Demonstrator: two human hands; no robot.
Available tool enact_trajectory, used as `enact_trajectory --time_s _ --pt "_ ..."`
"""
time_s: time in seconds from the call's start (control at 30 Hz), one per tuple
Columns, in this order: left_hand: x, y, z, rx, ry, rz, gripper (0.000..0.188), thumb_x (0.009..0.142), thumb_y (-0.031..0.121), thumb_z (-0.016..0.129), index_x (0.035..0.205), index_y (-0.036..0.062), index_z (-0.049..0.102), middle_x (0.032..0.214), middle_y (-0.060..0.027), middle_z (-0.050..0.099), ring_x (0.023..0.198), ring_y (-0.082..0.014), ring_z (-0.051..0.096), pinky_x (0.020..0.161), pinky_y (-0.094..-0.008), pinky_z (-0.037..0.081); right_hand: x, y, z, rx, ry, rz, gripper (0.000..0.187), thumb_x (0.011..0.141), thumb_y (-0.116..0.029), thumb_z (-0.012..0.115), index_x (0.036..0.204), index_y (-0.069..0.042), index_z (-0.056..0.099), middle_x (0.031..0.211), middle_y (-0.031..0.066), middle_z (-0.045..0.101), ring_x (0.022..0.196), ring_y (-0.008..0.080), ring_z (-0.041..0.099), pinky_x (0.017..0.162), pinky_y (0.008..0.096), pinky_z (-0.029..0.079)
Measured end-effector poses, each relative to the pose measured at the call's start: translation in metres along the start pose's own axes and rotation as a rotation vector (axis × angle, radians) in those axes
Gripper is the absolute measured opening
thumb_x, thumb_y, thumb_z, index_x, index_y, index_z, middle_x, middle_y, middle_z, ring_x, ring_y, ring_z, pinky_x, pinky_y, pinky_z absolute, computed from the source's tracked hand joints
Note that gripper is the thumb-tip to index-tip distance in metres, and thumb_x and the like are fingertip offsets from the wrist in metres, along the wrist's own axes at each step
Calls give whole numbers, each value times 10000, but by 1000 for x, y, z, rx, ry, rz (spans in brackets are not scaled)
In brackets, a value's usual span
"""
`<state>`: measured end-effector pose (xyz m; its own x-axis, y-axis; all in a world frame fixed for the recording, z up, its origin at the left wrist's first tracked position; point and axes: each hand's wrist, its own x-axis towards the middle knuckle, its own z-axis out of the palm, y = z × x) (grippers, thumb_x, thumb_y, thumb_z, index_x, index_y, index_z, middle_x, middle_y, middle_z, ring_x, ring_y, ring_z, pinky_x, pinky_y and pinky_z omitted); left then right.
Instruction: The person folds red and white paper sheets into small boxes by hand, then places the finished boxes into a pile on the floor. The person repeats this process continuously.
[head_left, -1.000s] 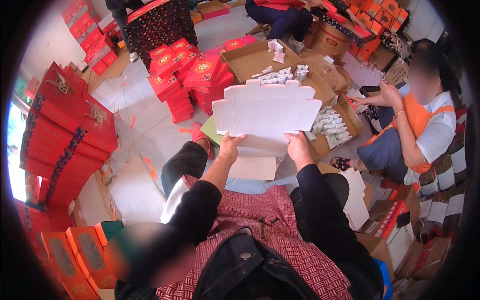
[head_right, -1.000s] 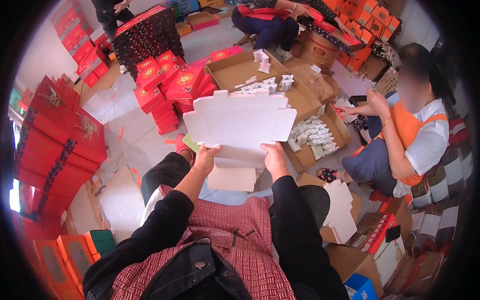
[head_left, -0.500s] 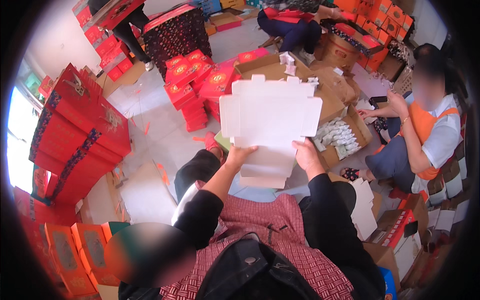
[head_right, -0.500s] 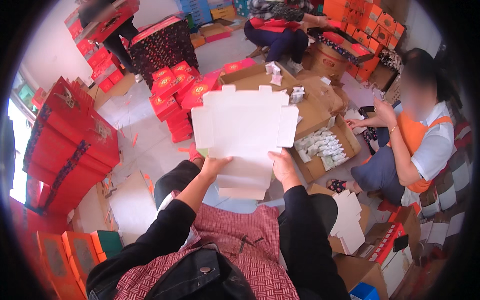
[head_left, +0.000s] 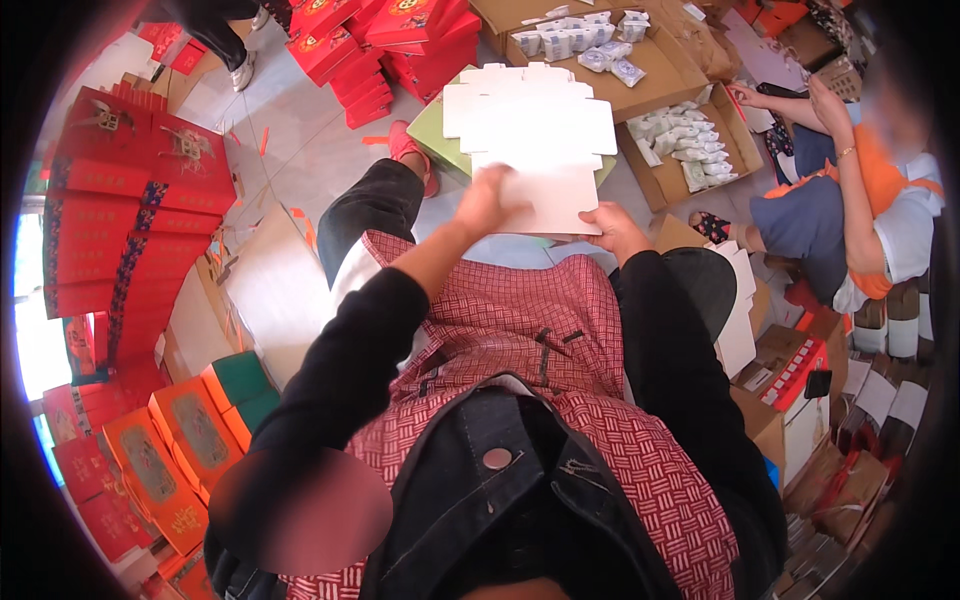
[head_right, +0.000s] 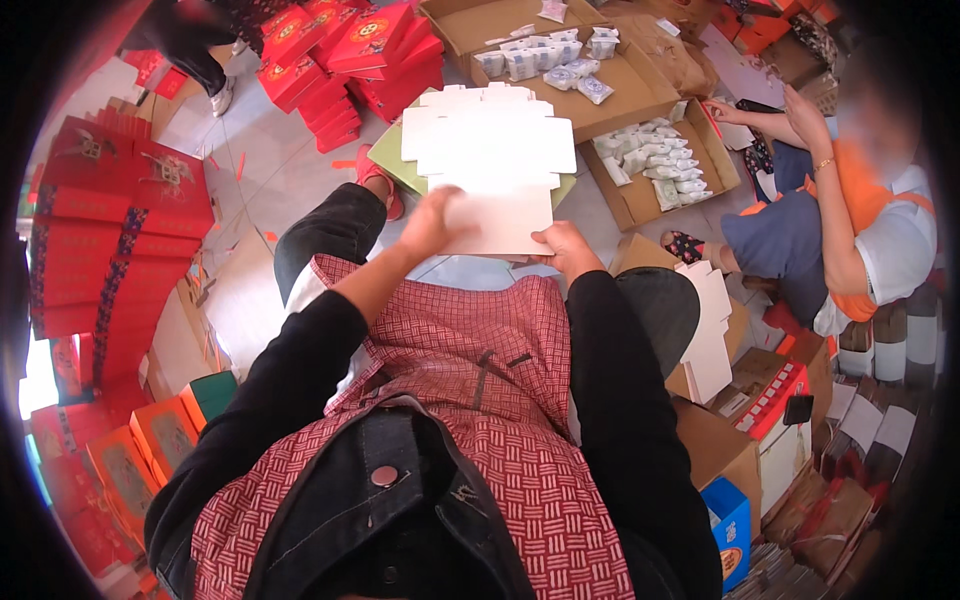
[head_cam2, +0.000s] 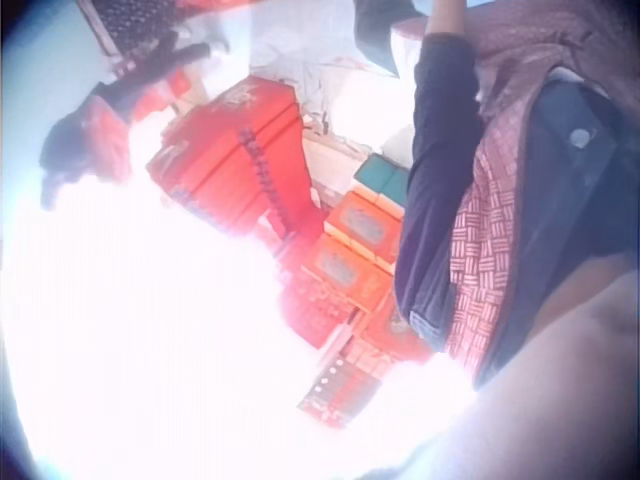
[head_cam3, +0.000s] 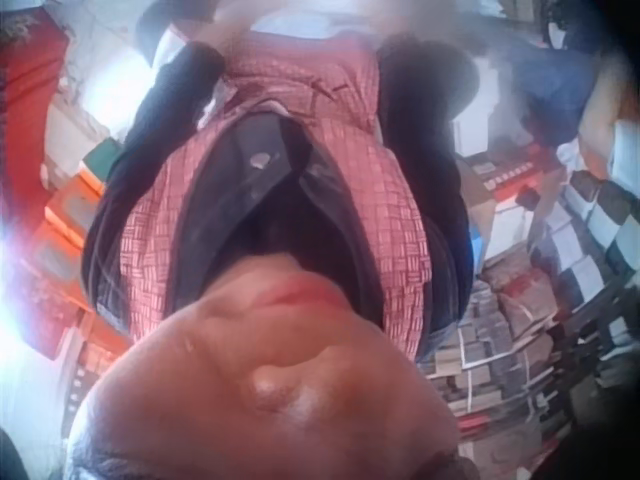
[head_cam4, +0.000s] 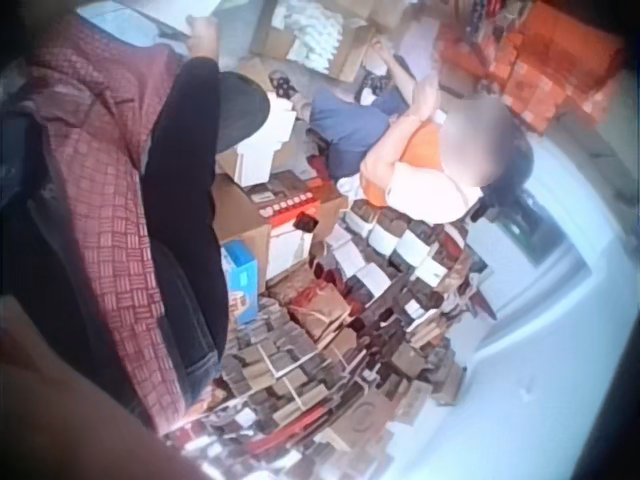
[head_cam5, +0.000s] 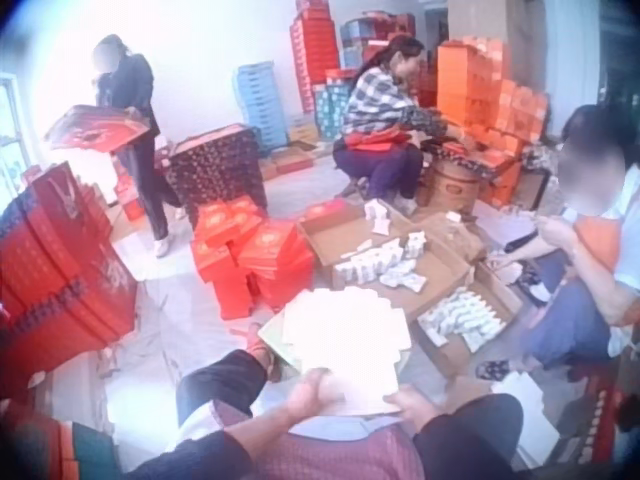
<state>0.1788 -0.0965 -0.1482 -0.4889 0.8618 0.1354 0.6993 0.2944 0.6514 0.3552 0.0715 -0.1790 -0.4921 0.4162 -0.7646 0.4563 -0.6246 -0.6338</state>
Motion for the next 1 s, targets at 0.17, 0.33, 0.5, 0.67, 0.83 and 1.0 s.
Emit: enact_trajectory --time_s 0.17,0.33,0.5,0.67,0.83,1.0 --pt "-33 8 2 412 -205 504 239 685 150 629 885 48 546 899 -90 550 900 -254 550 760 -352 464 10 0 1 27 -57 33 317 817 -62 577 1125 3 536 982 130 613 798 244 599 653 358 508" --pt "-36 -10 24 493 -151 537 35 687 96 549 720 96 538 769 -31 519 773 -195 538 636 -302 477 13 9 2 -310 236 -118 286 799 -166 643 1001 16 555 949 129 606 827 235 597 665 340 496" --pt "-37 -18 30 436 -168 457 42 688 83 537 729 75 539 762 -50 517 776 -218 542 637 -328 488 -34 -1 18 -1069 140 -1057 237 678 -184 693 804 -62 534 797 98 516 815 281 540 731 342 467" --pt "-35 -20 30 371 -192 366 42 681 58 532 719 67 548 760 -55 518 792 -231 541 651 -349 487 -23 20 23 -1386 41 -1323 82 681 -56 580 710 -55 503 757 81 502 782 258 542 668 368 477" --pt "-14 -24 29 377 -71 276 26 662 40 548 658 64 557 766 -50 534 813 -239 539 684 -344 486 -1 12 30 -1389 87 -1356 27 706 -35 531 702 -44 506 754 85 509 763 263 540 648 365 476" --pt "13 -37 28 378 -183 242 46 668 36 564 658 66 597 777 -60 579 838 -238 567 727 -336 497 21 4 35 -1301 104 -1333 29 719 -41 545 701 -52 525 750 85 518 775 272 546 650 363 472"
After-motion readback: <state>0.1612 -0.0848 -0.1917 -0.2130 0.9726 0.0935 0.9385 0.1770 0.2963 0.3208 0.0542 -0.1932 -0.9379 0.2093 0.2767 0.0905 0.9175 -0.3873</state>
